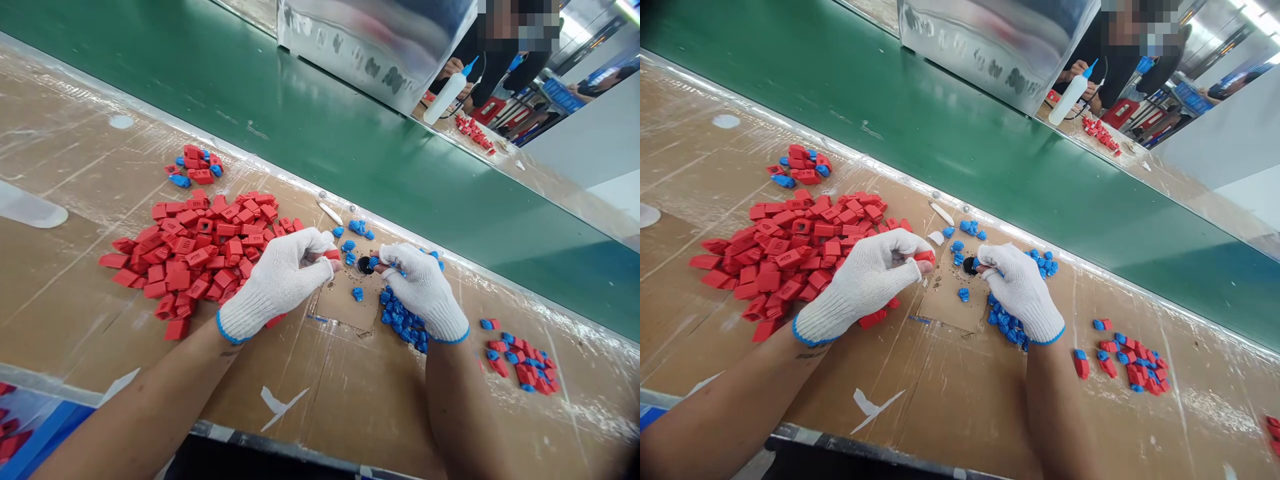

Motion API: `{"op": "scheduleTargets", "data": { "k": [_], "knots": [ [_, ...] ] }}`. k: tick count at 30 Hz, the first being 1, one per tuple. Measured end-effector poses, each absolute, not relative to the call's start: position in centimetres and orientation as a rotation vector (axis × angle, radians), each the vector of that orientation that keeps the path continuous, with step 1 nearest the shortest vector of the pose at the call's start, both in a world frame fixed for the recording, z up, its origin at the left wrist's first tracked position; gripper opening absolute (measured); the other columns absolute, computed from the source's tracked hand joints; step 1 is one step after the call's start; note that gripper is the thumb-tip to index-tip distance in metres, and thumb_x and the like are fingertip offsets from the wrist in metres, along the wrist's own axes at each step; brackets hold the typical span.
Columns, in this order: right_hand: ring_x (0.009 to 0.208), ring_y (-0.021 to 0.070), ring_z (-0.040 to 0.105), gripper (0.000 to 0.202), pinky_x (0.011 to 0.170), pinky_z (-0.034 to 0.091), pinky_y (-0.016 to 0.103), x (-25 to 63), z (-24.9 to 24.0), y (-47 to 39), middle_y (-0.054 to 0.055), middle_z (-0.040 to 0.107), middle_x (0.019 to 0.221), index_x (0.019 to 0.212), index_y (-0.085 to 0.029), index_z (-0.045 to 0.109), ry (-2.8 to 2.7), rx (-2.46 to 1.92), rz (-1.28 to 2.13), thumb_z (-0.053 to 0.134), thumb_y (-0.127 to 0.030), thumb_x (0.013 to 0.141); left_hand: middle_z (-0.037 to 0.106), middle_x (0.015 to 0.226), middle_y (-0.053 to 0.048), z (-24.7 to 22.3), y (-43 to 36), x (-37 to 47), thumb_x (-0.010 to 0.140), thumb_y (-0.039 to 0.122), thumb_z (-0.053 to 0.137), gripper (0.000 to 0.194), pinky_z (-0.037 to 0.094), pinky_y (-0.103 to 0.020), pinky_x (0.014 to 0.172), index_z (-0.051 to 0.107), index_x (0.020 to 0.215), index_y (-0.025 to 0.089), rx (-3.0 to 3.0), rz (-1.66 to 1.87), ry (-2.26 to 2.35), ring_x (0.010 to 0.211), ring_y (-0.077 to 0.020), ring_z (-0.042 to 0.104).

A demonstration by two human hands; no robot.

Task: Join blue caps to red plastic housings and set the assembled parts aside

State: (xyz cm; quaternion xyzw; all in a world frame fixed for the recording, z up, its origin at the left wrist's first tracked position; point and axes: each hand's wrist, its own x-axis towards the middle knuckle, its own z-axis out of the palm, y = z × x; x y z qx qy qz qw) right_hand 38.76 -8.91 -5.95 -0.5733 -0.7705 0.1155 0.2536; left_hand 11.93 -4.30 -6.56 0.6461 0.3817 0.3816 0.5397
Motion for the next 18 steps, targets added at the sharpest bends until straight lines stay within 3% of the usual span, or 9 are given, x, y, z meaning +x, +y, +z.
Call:
{"op": "scheduleTargets", "data": {
  "k": [6,11,15,18],
  "knots": [
    [0.095,0.0228,0.078,0.009,0.081,0.061,0.039,39.2,-4.9,-9.9,0.004,0.079,0.1,0.089,-0.025,0.064,-1.827,-1.518,0.412,0.07,-0.02,0.094,0.072,0.083,-0.004,-6.3,-4.6,12.2,0.091,0.028,0.072,0.017,0.049,-0.03,0.067,0.07,0.078,0.017,1.535,0.977,0.877,0.075,-0.0157,0.061],
    [0.095,0.0215,0.08,0.019,0.084,0.065,0.04,38.0,-3.3,-11.0,-0.001,0.079,0.097,0.088,-0.027,0.065,-1.622,-1.275,0.434,0.077,-0.012,0.087,0.071,0.085,-0.004,-6.3,-5.5,13.1,0.086,0.026,0.075,0.016,0.055,-0.029,0.07,0.065,0.077,0.018,1.351,0.971,0.78,0.077,-0.0146,0.064],
    [0.097,0.0209,0.077,0.029,0.088,0.065,0.042,36.5,-2.6,-11.4,-0.002,0.078,0.098,0.099,-0.032,0.07,-1.569,-1.144,0.508,0.076,-0.007,0.085,0.071,0.09,-0.002,-6.7,-6.2,13.9,0.076,0.021,0.079,0.025,0.061,-0.028,0.072,0.064,0.097,0.019,1.148,0.937,0.705,0.074,-0.0129,0.067],
    [0.099,0.0244,0.075,0.032,0.088,0.065,0.047,36.1,-2.4,-11.8,0.0,0.077,0.099,0.106,-0.034,0.074,-1.567,-1.121,0.496,0.074,-0.01,0.087,0.072,0.094,-0.003,-6.6,-6.6,14.1,0.077,0.019,0.075,0.034,0.062,-0.03,0.077,0.067,0.11,0.018,1.128,0.888,0.674,0.079,-0.0139,0.068]
  ]
}}
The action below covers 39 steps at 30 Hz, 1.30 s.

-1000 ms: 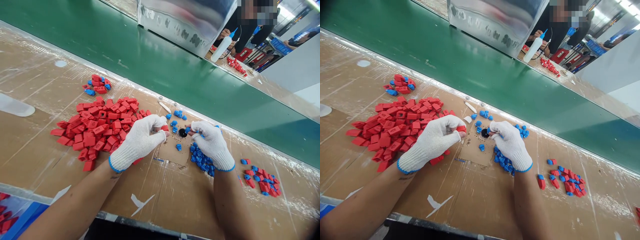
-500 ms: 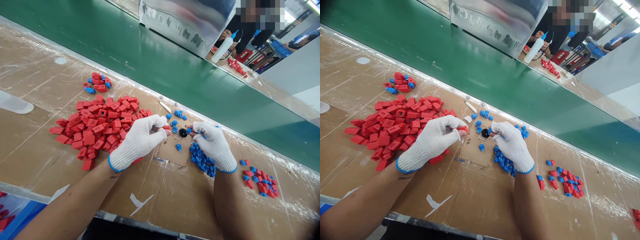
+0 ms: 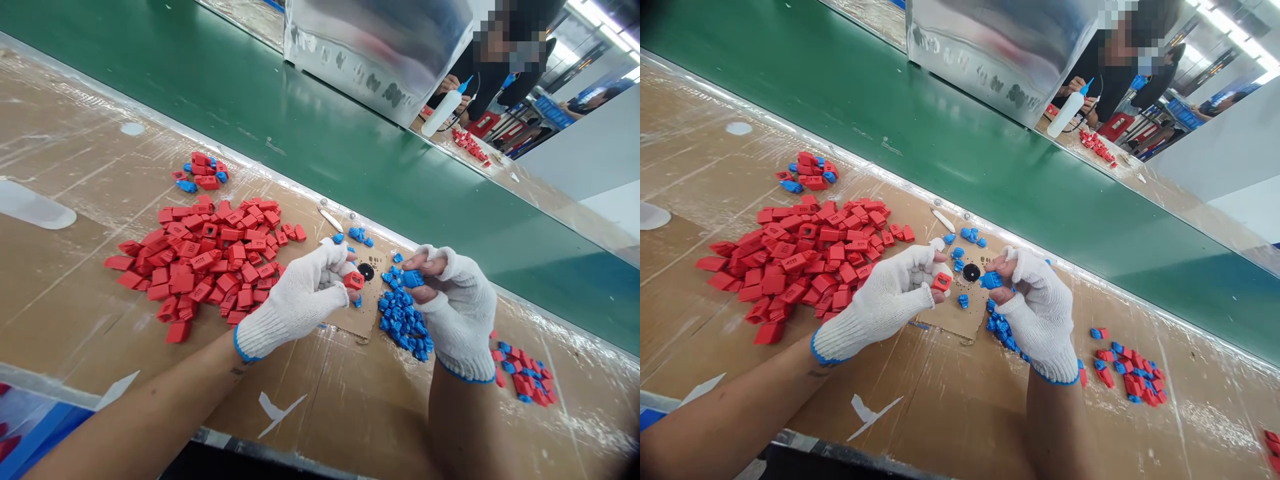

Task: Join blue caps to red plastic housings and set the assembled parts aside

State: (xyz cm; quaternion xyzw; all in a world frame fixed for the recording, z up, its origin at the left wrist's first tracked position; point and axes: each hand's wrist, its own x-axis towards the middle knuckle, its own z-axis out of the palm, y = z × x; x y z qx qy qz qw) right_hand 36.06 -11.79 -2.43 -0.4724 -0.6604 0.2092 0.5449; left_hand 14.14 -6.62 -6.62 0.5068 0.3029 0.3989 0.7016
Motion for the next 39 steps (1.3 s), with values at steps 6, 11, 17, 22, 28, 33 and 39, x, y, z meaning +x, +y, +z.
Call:
{"op": "scheduleTargets", "data": {
  "k": [6,11,17,22,28,33,39],
  "knots": [
    [0.103,0.0273,0.075,0.026,0.094,0.064,0.051,36.4,-2.6,-12.4,0.002,0.08,0.105,0.112,-0.036,0.082,-1.604,-1.143,0.456,0.076,-0.018,0.094,0.064,0.082,0.0,-5.8,-7.0,14.0,0.082,0.014,0.07,0.004,0.055,-0.027,0.074,0.067,0.082,0.016,1.27,0.835,0.663,0.076,-0.0121,0.058],
    [0.102,0.0287,0.078,0.021,0.098,0.065,0.055,36.1,-2.6,-12.6,0.002,0.082,0.105,0.111,-0.037,0.083,-1.634,-1.14,0.462,0.079,-0.024,0.095,0.065,0.083,0.0,-5.9,-7.2,14.1,0.082,0.02,0.076,0.011,0.05,-0.027,0.068,0.066,0.082,0.017,1.255,0.871,0.664,0.073,-0.0119,0.056],
    [0.096,0.0268,0.079,0.03,0.093,0.068,0.051,35.4,-2.6,-12.8,0.001,0.083,0.106,0.114,-0.039,0.082,-1.692,-1.116,0.482,0.084,-0.019,0.092,0.07,0.087,-0.003,-5.9,-7.5,14.1,0.082,0.02,0.075,0.009,0.049,-0.026,0.063,0.067,0.083,0.018,1.227,0.831,0.612,0.073,-0.0128,0.059],
    [0.097,0.027,0.082,0.026,0.095,0.07,0.053,34.5,-2.2,-12.7,0.001,0.084,0.106,0.107,-0.036,0.081,-1.693,-1.135,0.464,0.081,-0.015,0.091,0.062,0.08,0.0,-5.4,-7.3,13.9,0.084,0.02,0.07,0.007,0.047,-0.027,0.063,0.064,0.081,0.019,1.271,0.808,0.574,0.067,-0.0115,0.05],
    [0.096,0.0249,0.083,0.025,0.089,0.073,0.045,33.8,-1.9,-12.6,0.001,0.086,0.105,0.1,-0.034,0.082,-1.717,-1.12,0.499,0.079,-0.011,0.091,0.051,0.073,0.003,-5.1,-7.0,13.7,0.085,0.016,0.066,0.011,0.041,-0.027,0.063,0.06,0.076,0.018,1.347,0.737,0.494,0.067,-0.0114,0.043],
    [0.092,0.0248,0.084,0.025,0.082,0.073,0.043,33.8,-1.6,-12.3,0.001,0.086,0.1,0.096,-0.032,0.081,-1.806,-1.096,0.468,0.076,-0.008,0.091,0.054,0.076,0.003,-5.3,-7.1,13.6,0.087,0.019,0.066,0.004,0.04,-0.027,0.065,0.065,0.083,0.017,1.358,0.711,0.505,0.069,-0.0117,0.046],
    [0.09,0.0232,0.082,0.031,0.078,0.07,0.04,33.8,-1.2,-12.2,0.001,0.083,0.095,0.091,-0.031,0.076,-2.012,-1.016,0.5,0.067,-0.001,0.089,0.06,0.073,0.002,-5.5,-6.9,13.1,0.088,0.02,0.066,0.005,0.043,-0.027,0.065,0.067,0.084,0.018,1.456,0.665,0.528,0.068,-0.0132,0.05]
  ]
}}
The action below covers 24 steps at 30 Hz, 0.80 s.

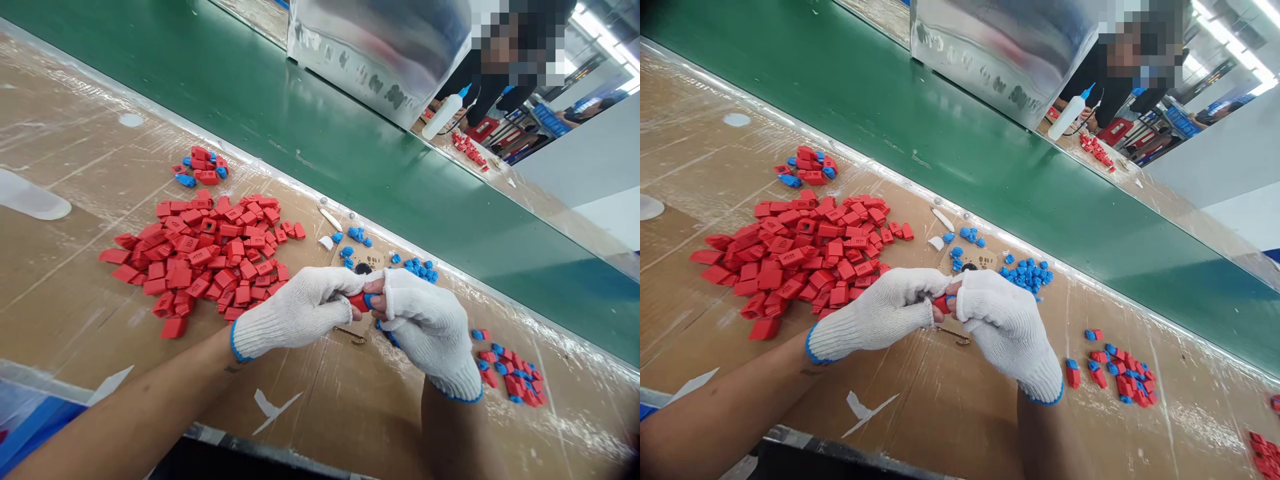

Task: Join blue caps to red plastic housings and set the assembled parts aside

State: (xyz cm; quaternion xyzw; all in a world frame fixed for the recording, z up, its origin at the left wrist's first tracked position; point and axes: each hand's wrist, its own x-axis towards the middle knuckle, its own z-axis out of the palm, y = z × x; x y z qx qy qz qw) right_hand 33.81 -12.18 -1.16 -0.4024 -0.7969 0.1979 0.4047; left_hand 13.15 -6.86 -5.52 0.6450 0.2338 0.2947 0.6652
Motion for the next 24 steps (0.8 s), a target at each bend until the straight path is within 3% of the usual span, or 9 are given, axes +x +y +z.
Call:
{"op": "scheduleTargets", "data": {
  "k": [5,8,10,12,16,18,20,22,24],
  "knots": [
    [0.087,0.0221,0.079,0.026,0.077,0.066,0.038,34.0,-1.8,-12.1,0.001,0.077,0.084,0.086,-0.03,0.071,-2.019,-0.914,0.59,0.069,-0.007,0.097,0.062,0.073,0.001,-5.1,-6.6,12.6,0.086,0.02,0.069,0.009,0.043,-0.027,0.066,0.066,0.077,0.017,1.462,0.582,0.537,0.071,-0.0133,0.052],
    [0.087,0.0227,0.076,0.005,0.077,0.064,0.039,33.8,-2.3,-12.2,0.003,0.077,0.093,0.103,-0.031,0.074,-1.968,-0.938,0.621,0.071,-0.027,0.103,0.062,0.067,0.001,-5.3,-6.8,12.5,0.082,0.028,0.079,0.02,0.043,-0.025,0.061,0.064,0.074,0.017,1.213,0.517,0.457,0.062,-0.0114,0.053],
    [0.086,0.0234,0.073,0.02,0.076,0.063,0.039,33.0,-2.9,-12.4,0.005,0.074,0.098,0.113,-0.031,0.073,-1.883,-0.987,0.691,0.068,-0.049,0.106,0.064,0.063,0.0,-5.8,-7.3,12.8,0.079,0.044,0.089,0.039,0.044,-0.024,0.056,0.063,0.073,0.017,1.027,0.486,0.392,0.055,-0.0104,0.053],
    [0.083,0.0234,0.069,0.033,0.074,0.062,0.039,31.6,-3.7,-12.7,0.005,0.07,0.095,0.107,-0.03,0.069,-1.754,-0.981,0.79,0.063,-0.062,0.105,0.065,0.06,-0.002,-6.6,-7.8,13.4,0.074,0.067,0.092,0.059,0.041,-0.023,0.049,0.061,0.072,0.017,0.925,0.498,0.387,0.048,-0.0097,0.052],
    [0.08,0.0216,0.065,0.033,0.066,0.059,0.036,29.3,-4.5,-12.8,0.003,0.063,0.093,0.1,-0.03,0.057,-1.402,-0.885,0.905,0.064,-0.063,0.103,0.06,0.051,-0.003,-7.3,-8.1,14.3,0.079,0.09,0.073,0.076,0.039,-0.021,0.043,0.065,0.069,0.015,0.991,0.528,0.538,0.042,-0.0096,0.051],
    [0.072,0.0194,0.062,0.033,0.058,0.056,0.033,29.8,-3.5,-12.6,-0.002,0.053,0.081,0.1,-0.032,0.055,-1.257,-0.836,0.88,0.069,-0.062,0.101,0.066,0.056,-0.005,-6.9,-7.2,13.8,0.083,0.085,0.073,0.072,0.041,-0.022,0.042,0.07,0.077,0.014,1.031,0.558,0.621,0.043,-0.0106,0.055],
    [0.055,0.0148,0.051,0.038,0.045,0.045,0.029,31.7,-1.5,-12.6,-0.006,0.039,0.07,0.091,-0.031,0.055,-1.171,-0.838,0.816,0.076,-0.062,0.097,0.075,0.069,-0.007,-6.2,-5.7,12.4,0.085,0.07,0.08,0.056,0.045,-0.022,0.044,0.072,0.088,0.015,1.04,0.729,0.751,0.048,-0.0113,0.06],
    [0.045,0.01,0.033,0.04,0.035,0.028,0.026,34.4,0.5,-12.8,-0.006,0.036,0.068,0.078,-0.028,0.058,-1.107,-0.914,0.686,0.077,-0.059,0.096,0.078,0.08,-0.007,-5.4,-3.9,10.5,0.088,0.053,0.08,0.038,0.048,-0.022,0.048,0.072,0.091,0.016,1.044,1.004,0.921,0.054,-0.011,0.063],
    [0.042,0.0062,0.022,0.031,0.032,0.016,0.026,37.2,1.5,-13.1,-0.004,0.042,0.072,0.073,-0.026,0.064,-1.039,-0.995,0.515,0.082,-0.047,0.089,0.079,0.084,-0.007,-4.9,-2.4,8.7,0.093,0.049,0.073,0.032,0.051,-0.023,0.052,0.072,0.092,0.018,1.077,1.237,1.081,0.059,-0.0117,0.065]
  ]
}}
